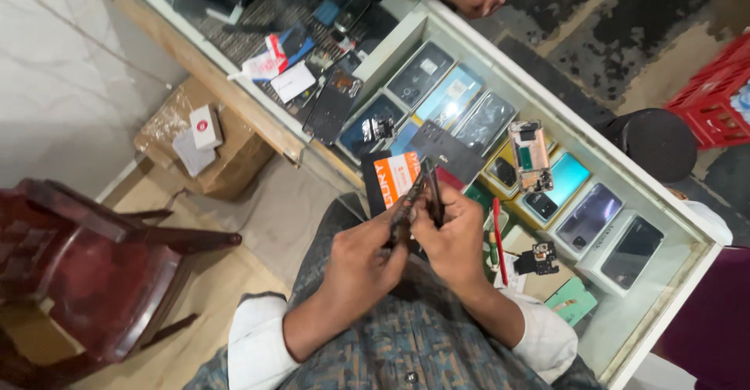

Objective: The person holds a disassembled mobile phone and uses a metal spudger to pry and adjust internal components. They then pick up a new battery, compare it with the old one, and place the old battery on the workbench.

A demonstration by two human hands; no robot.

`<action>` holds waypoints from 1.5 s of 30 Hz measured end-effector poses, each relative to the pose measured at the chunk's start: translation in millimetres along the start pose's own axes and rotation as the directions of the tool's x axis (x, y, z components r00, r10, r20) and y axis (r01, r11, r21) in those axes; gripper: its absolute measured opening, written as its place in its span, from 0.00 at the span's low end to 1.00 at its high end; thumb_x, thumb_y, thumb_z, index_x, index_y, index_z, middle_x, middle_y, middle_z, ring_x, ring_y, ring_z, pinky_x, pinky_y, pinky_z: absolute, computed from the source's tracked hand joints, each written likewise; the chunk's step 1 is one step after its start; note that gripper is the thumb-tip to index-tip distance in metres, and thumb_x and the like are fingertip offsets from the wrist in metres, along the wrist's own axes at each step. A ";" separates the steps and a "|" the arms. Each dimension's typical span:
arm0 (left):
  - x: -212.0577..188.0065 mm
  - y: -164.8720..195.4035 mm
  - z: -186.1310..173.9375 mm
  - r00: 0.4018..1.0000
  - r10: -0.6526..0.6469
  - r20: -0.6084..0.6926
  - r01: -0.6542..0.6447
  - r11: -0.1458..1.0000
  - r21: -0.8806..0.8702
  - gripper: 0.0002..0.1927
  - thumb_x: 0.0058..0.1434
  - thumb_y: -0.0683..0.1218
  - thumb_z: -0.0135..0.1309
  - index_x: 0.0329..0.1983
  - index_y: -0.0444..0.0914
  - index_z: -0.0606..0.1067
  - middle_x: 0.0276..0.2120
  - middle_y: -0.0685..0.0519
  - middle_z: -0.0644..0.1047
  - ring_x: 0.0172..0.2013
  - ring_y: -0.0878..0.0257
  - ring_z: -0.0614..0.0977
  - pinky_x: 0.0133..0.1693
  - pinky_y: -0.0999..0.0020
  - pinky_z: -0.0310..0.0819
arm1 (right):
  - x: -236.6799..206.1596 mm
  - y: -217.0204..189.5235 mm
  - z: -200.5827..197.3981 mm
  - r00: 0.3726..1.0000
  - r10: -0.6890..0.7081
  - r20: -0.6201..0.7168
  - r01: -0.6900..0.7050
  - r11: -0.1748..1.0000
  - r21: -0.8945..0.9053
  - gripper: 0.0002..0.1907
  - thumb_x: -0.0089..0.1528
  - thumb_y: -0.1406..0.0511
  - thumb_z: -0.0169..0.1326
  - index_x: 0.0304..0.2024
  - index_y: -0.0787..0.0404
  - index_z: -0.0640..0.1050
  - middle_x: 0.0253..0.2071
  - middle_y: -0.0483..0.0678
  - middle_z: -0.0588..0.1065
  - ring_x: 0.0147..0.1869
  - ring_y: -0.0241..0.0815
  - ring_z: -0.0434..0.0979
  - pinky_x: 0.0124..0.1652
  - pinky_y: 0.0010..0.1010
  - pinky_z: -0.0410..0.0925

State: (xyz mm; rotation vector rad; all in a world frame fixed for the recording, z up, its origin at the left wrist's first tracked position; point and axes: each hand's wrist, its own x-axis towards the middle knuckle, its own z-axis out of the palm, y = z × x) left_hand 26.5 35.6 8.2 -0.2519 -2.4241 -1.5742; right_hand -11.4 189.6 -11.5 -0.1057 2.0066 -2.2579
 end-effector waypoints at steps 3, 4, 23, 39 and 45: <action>7.3 -1.6 -0.6 0.908 -0.419 0.023 0.420 0.905 -0.067 0.08 0.61 0.42 0.65 0.41 0.32 0.83 0.27 0.46 0.85 0.26 0.66 0.84 0.28 0.68 0.78 | -2.7 -3.1 -6.3 0.994 -0.071 -0.082 0.072 0.997 0.019 0.06 0.65 0.69 0.59 0.39 0.64 0.75 0.32 0.37 0.72 0.33 0.24 0.67 0.34 0.17 0.62; 9.2 -3.1 -2.8 0.919 -0.392 0.048 0.393 0.895 -0.211 0.09 0.63 0.41 0.63 0.45 0.31 0.82 0.31 0.47 0.85 0.29 0.69 0.82 0.31 0.70 0.77 | -4.3 -4.0 -8.3 0.989 -0.082 -0.123 0.085 0.996 0.022 0.06 0.64 0.69 0.60 0.39 0.64 0.75 0.31 0.37 0.71 0.32 0.24 0.66 0.33 0.17 0.60; 13.4 -102.8 -43.8 0.765 -0.587 0.267 0.489 0.258 -0.833 0.14 0.68 0.38 0.55 0.55 0.28 0.75 0.46 0.46 0.82 0.44 0.61 0.84 0.51 0.66 0.79 | -24.4 114.0 -75.2 0.953 0.074 -0.292 -0.259 0.697 -0.668 0.11 0.70 0.61 0.53 0.46 0.63 0.77 0.26 0.49 0.77 0.27 0.39 0.75 0.29 0.31 0.67; -2.9 -118.1 -66.7 0.754 -0.608 0.247 0.472 0.242 -0.848 0.18 0.63 0.35 0.59 0.56 0.31 0.73 0.47 0.47 0.82 0.44 0.62 0.84 0.49 0.64 0.82 | 11.0 120.1 -39.1 0.981 0.002 -0.193 -0.170 0.484 -0.858 0.17 0.65 0.58 0.61 0.50 0.61 0.78 0.41 0.52 0.82 0.40 0.45 0.83 0.39 0.38 0.73; 0.8 -119.9 -56.4 0.792 -0.587 0.168 0.398 0.289 -0.871 0.18 0.61 0.35 0.61 0.54 0.34 0.72 0.43 0.52 0.81 0.42 0.64 0.83 0.42 0.67 0.82 | 7.9 84.4 -9.6 0.931 0.311 0.191 -0.349 0.911 0.217 0.30 0.66 0.49 0.55 0.56 0.68 0.75 0.49 0.51 0.80 0.50 0.37 0.82 0.49 0.27 0.73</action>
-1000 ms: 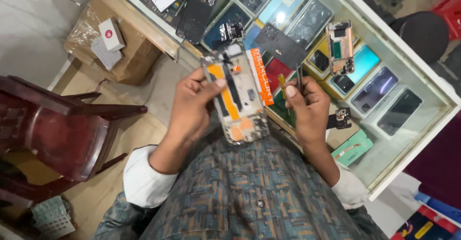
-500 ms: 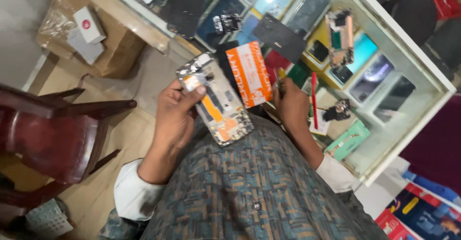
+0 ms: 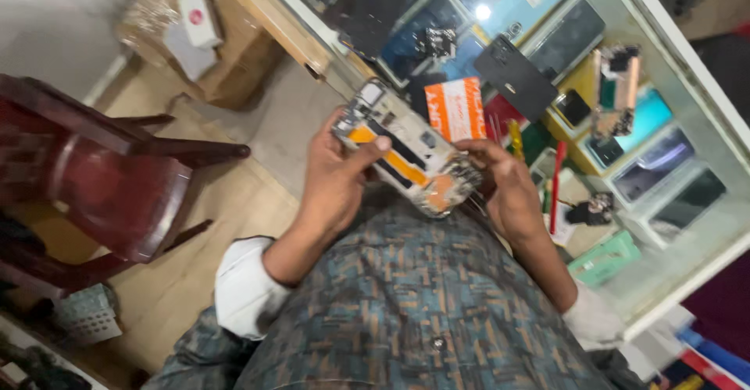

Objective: The person holds a disassembled mobile phone and uses a metal spudger to pry and adjust internal components. They then pick up a new battery, compare it with the old one, and place the old battery on the workbench.

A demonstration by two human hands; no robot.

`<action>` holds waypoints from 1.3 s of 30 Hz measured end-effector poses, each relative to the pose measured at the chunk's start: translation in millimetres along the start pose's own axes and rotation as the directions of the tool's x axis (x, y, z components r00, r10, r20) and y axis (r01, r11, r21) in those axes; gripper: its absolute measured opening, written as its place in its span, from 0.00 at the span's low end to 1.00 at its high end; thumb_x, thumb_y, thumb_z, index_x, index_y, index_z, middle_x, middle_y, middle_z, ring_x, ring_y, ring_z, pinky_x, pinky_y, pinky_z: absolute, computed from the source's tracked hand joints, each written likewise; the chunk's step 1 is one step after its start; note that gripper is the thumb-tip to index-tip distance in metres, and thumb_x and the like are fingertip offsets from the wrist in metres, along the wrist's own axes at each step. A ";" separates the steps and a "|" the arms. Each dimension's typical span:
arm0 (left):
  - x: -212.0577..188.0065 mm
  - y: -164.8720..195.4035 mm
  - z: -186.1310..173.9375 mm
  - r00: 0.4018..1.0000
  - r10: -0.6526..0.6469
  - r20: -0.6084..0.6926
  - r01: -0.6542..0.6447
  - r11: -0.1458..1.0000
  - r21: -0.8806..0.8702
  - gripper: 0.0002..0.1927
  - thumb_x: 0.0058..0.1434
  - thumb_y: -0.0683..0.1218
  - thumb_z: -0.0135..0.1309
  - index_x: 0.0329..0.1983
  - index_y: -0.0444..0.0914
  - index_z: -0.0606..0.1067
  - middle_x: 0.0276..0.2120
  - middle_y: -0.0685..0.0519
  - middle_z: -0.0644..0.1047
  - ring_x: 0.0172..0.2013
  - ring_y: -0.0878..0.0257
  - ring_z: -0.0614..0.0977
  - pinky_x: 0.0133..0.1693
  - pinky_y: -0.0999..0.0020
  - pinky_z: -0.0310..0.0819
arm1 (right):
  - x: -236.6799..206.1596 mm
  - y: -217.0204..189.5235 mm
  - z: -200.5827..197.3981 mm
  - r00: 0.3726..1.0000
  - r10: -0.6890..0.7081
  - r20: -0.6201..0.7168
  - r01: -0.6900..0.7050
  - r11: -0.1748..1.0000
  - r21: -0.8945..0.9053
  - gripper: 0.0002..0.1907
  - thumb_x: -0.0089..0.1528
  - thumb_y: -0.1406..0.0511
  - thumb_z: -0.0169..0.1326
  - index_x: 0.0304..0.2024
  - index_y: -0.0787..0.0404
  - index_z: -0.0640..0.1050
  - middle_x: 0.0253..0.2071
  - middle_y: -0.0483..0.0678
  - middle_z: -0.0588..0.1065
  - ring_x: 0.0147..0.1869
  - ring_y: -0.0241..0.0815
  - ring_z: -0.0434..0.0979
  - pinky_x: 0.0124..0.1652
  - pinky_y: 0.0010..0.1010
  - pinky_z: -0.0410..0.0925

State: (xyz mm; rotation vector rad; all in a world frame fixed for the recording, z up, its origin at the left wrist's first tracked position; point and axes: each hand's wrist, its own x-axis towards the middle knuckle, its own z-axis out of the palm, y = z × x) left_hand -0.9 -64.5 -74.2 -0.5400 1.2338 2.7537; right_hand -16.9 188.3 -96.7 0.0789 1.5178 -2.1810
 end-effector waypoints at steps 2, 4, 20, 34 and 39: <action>3.0 -3.5 0.7 1.000 0.028 0.012 -0.028 1.000 0.003 0.18 0.61 0.34 0.61 0.53 0.35 0.71 0.42 0.54 0.80 0.41 0.66 0.82 0.40 0.69 0.80 | -1.1 -4.1 14.7 0.997 0.027 0.074 -0.033 0.995 0.089 0.28 0.63 0.52 0.58 0.55 0.68 0.73 0.47 0.50 0.80 0.47 0.39 0.82 0.46 0.27 0.74; 1.4 -4.9 -0.6 0.999 0.043 0.032 -0.045 0.998 0.040 0.18 0.63 0.34 0.62 0.53 0.34 0.71 0.41 0.54 0.79 0.39 0.68 0.80 0.37 0.72 0.76 | -7.6 -9.9 21.4 0.993 0.062 0.097 -0.063 0.998 0.008 0.21 0.63 0.62 0.60 0.53 0.67 0.74 0.40 0.52 0.80 0.35 0.42 0.83 0.32 0.28 0.74; -13.9 -2.9 20.1 0.953 -0.158 0.259 0.042 0.913 0.406 0.18 0.62 0.35 0.62 0.55 0.30 0.75 0.42 0.49 0.83 0.42 0.69 0.82 0.47 0.75 0.76 | -30.7 -25.8 -11.6 0.939 -0.199 -0.281 0.174 0.978 -0.113 0.10 0.67 0.68 0.60 0.48 0.68 0.77 0.39 0.47 0.80 0.33 0.28 0.76 0.28 0.17 0.65; -18.7 -31.8 41.9 0.855 -0.338 0.393 0.145 0.884 0.445 0.12 0.68 0.37 0.58 0.53 0.30 0.74 0.44 0.50 0.83 0.45 0.70 0.82 0.49 0.75 0.75 | -58.6 -31.4 -18.4 0.952 -0.136 -0.276 0.208 0.945 0.252 0.25 0.68 0.53 0.53 0.50 0.70 0.77 0.36 0.50 0.79 0.31 0.36 0.80 0.30 0.24 0.71; -18.6 -29.0 28.5 0.868 -0.319 0.380 0.149 0.898 0.414 0.14 0.68 0.39 0.59 0.53 0.31 0.72 0.44 0.52 0.82 0.45 0.71 0.80 0.49 0.75 0.73 | -53.9 -1.1 6.4 0.977 -0.065 -0.205 0.034 0.988 -0.153 0.13 0.66 0.64 0.59 0.46 0.70 0.79 0.34 0.47 0.79 0.30 0.31 0.75 0.31 0.23 0.69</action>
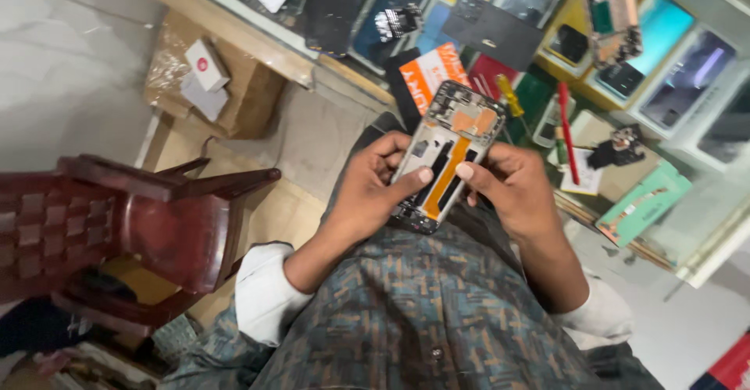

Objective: The person holds a disassembled mobile phone and uses a metal spudger to pry and adjust internal components. They then pick up a new battery, compare it with the old one, and place the old battery on the workbench.

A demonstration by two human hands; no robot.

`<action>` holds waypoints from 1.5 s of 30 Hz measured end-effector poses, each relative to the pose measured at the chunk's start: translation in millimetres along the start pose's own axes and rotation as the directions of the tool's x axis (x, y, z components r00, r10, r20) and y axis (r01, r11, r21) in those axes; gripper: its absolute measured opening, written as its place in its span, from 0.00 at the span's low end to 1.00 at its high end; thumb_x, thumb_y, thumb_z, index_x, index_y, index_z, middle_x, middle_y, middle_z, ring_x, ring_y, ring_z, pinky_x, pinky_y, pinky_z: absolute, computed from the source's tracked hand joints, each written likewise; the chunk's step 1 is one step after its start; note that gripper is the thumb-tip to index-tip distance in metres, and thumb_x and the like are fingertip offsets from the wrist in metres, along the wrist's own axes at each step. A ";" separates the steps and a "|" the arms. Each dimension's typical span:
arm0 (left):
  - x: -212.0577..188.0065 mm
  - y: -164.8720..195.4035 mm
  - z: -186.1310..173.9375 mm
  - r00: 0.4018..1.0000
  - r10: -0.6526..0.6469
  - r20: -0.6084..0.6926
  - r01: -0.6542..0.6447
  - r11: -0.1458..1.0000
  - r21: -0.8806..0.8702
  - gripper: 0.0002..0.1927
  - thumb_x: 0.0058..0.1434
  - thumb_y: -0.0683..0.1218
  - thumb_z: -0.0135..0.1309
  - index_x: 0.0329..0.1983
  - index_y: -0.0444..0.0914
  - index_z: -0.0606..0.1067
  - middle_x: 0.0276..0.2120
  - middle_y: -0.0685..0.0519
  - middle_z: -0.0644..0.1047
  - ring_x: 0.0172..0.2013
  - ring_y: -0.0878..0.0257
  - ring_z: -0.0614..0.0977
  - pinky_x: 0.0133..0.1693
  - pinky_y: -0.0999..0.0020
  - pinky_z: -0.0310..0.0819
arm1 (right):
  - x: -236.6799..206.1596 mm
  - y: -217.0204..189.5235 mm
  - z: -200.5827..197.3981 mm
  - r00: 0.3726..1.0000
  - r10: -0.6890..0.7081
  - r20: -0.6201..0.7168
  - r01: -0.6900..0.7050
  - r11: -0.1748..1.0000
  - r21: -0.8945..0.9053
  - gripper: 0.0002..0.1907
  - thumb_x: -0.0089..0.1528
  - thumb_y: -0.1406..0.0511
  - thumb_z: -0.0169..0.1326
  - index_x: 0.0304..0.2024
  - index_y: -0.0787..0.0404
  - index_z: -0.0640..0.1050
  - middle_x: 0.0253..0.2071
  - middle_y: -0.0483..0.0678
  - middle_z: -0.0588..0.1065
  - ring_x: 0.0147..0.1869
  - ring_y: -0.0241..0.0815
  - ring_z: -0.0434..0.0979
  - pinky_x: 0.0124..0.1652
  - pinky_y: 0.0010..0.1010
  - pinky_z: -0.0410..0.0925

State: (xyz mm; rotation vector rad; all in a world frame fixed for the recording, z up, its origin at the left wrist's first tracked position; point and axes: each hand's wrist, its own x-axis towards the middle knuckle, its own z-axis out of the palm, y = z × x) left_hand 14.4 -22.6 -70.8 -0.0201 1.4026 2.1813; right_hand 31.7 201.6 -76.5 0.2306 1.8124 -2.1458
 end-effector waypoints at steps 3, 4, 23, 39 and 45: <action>-3.7 0.2 -12.0 1.000 -0.006 -0.004 0.006 1.000 0.024 0.16 0.66 0.40 0.60 0.54 0.32 0.72 0.44 0.52 0.81 0.45 0.70 0.81 0.49 0.74 0.74 | -0.4 11.9 15.5 0.999 0.026 -0.038 -0.027 0.999 -0.036 0.11 0.66 0.64 0.59 0.42 0.68 0.80 0.31 0.45 0.79 0.29 0.30 0.75 0.30 0.21 0.68; -6.3 -1.1 -14.2 1.000 -0.019 -0.007 0.019 1.000 -0.009 0.16 0.67 0.41 0.59 0.55 0.32 0.72 0.44 0.53 0.81 0.45 0.70 0.81 0.50 0.74 0.74 | 0.0 14.2 19.6 0.999 0.017 -0.041 -0.019 0.999 -0.046 0.10 0.66 0.65 0.59 0.42 0.68 0.80 0.30 0.44 0.79 0.29 0.29 0.75 0.30 0.20 0.67; -45.4 63.2 -191.0 0.986 -0.004 -0.168 -0.004 0.999 -0.045 0.15 0.69 0.44 0.56 0.54 0.29 0.75 0.41 0.51 0.82 0.39 0.70 0.81 0.43 0.74 0.76 | 96.1 17.2 203.3 0.993 0.058 0.100 -0.044 0.989 -0.144 0.14 0.66 0.64 0.59 0.49 0.67 0.79 0.36 0.43 0.80 0.34 0.26 0.75 0.32 0.20 0.67; 123.5 101.3 -322.4 0.815 0.566 0.121 -0.288 0.215 0.933 0.16 0.57 0.43 0.66 0.46 0.36 0.75 0.44 0.47 0.76 0.48 0.49 0.75 0.49 0.55 0.71 | 60.2 59.1 233.0 0.855 0.071 -0.513 -0.057 0.997 0.043 0.11 0.67 0.67 0.57 0.49 0.68 0.78 0.38 0.44 0.78 0.34 0.29 0.69 0.37 0.22 0.62; 168.4 105.2 -319.3 0.864 0.484 0.137 -0.157 0.000 0.988 0.31 0.51 0.47 0.69 0.56 0.31 0.72 0.53 0.44 0.71 0.51 0.46 0.73 0.48 0.53 0.71 | 42.3 56.0 236.2 0.801 0.096 -0.591 -0.127 0.992 -0.011 0.11 0.67 0.66 0.56 0.46 0.69 0.79 0.34 0.44 0.77 0.33 0.30 0.70 0.36 0.23 0.64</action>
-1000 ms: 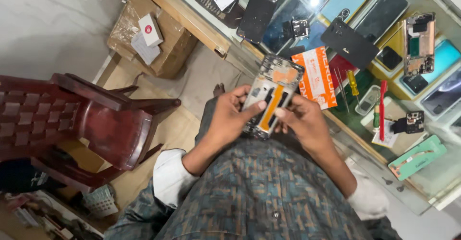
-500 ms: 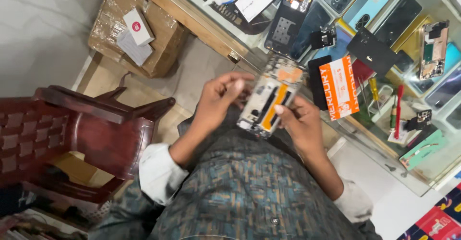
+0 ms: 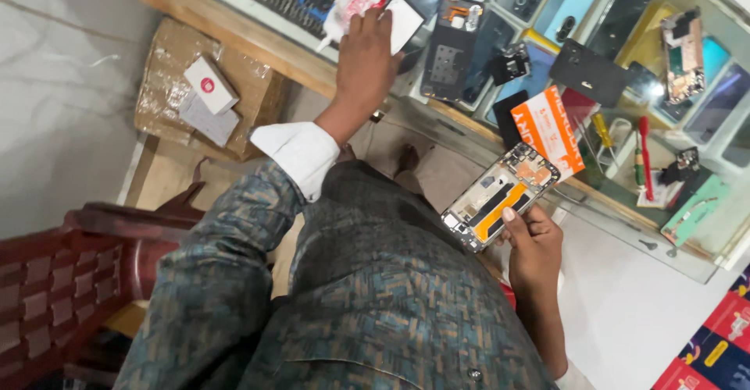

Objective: The person holds a disassembled mobile phone and uses a metal spudger to pry and adjust internal components. They then pick up a new battery, compare it with the old one, and place the old battery on the workbench.

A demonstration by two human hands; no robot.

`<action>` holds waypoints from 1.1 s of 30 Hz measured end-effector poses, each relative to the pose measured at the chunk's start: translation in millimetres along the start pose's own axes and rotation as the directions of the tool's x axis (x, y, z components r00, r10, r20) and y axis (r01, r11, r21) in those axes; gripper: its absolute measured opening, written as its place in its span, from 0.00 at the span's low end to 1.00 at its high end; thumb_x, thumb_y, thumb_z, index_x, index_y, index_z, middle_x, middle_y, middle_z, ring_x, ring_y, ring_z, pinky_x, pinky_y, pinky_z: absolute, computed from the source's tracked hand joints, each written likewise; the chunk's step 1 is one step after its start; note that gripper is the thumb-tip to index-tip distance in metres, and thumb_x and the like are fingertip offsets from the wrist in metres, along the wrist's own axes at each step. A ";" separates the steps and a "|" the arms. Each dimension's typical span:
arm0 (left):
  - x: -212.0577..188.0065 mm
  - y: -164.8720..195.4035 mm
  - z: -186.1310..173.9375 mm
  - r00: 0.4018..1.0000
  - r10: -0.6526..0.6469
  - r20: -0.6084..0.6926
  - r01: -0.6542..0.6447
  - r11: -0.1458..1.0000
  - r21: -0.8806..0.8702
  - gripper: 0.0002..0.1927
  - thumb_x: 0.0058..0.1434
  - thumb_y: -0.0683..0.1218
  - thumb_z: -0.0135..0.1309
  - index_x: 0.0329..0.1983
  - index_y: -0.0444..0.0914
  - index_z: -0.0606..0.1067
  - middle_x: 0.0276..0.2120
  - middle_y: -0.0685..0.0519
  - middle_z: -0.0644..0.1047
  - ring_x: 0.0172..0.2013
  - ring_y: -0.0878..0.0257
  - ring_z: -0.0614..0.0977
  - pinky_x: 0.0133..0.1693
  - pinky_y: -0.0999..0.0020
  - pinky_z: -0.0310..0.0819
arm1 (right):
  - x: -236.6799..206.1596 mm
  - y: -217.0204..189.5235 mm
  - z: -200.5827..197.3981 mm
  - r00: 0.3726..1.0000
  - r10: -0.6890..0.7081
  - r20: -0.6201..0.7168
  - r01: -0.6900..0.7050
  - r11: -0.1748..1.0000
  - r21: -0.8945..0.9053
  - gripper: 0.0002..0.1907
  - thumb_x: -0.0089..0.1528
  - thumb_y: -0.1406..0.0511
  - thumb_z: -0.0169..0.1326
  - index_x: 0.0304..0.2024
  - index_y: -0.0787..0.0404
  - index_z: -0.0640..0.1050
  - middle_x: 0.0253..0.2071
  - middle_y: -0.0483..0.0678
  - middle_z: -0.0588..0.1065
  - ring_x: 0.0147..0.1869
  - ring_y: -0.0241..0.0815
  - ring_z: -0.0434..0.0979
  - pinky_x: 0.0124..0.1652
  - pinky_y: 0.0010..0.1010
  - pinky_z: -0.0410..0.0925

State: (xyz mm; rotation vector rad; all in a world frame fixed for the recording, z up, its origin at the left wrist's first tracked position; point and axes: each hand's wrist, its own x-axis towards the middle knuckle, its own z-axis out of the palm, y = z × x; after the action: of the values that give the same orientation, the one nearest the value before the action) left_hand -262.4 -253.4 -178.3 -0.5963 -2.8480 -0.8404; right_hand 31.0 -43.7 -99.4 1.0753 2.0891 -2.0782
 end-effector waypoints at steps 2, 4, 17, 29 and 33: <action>7.9 0.5 1.9 0.999 0.018 0.032 -0.019 0.999 0.035 0.29 0.52 0.48 0.69 0.52 0.29 0.73 0.52 0.43 0.72 0.51 0.46 0.73 0.48 0.54 0.72 | 2.3 -0.9 -3.5 1.000 -0.020 -0.012 0.020 1.000 0.008 0.11 0.67 0.66 0.57 0.46 0.69 0.79 0.34 0.44 0.77 0.34 0.30 0.70 0.36 0.23 0.64; 11.2 2.8 4.4 0.997 0.065 0.036 -0.068 0.994 0.082 0.26 0.51 0.48 0.68 0.47 0.27 0.74 0.50 0.41 0.74 0.49 0.46 0.74 0.45 0.55 0.74 | 3.0 -1.4 -8.6 0.999 -0.044 -0.014 0.045 0.998 0.043 0.10 0.68 0.66 0.57 0.46 0.70 0.79 0.35 0.44 0.77 0.34 0.30 0.71 0.37 0.23 0.64; 37.2 5.3 -35.3 0.995 -0.103 -0.005 0.096 0.945 -0.313 0.09 0.64 0.43 0.63 0.41 0.31 0.82 0.28 0.42 0.80 0.30 0.54 0.82 0.33 0.61 0.76 | 45.9 -1.0 -71.3 0.990 -0.124 0.068 0.114 0.984 0.138 0.10 0.68 0.66 0.57 0.48 0.69 0.78 0.35 0.44 0.76 0.33 0.30 0.70 0.36 0.23 0.66; -88.4 159.3 7.0 0.763 -0.525 0.377 0.482 0.073 -0.873 0.14 0.64 0.46 0.60 0.49 0.33 0.79 0.37 0.53 0.84 0.33 0.70 0.84 0.35 0.73 0.81 | 120.2 -18.7 -141.6 0.937 -0.225 0.268 0.192 0.971 0.143 0.12 0.67 0.66 0.58 0.49 0.69 0.78 0.37 0.44 0.78 0.34 0.30 0.72 0.35 0.22 0.66; -121.6 192.8 36.9 0.769 -0.509 0.385 0.507 0.119 -0.854 0.15 0.66 0.49 0.61 0.47 0.32 0.80 0.38 0.54 0.83 0.34 0.73 0.81 0.37 0.77 0.76 | 125.8 -16.5 -159.5 0.922 -0.177 0.344 0.170 0.984 0.051 0.12 0.67 0.66 0.57 0.49 0.69 0.79 0.36 0.44 0.78 0.33 0.29 0.72 0.34 0.22 0.66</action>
State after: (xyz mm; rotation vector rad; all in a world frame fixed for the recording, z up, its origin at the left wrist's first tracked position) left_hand -73.7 -126.1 -139.4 0.4916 -2.1481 -2.6787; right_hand -0.8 156.2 -122.9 0.4865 2.0496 -2.1725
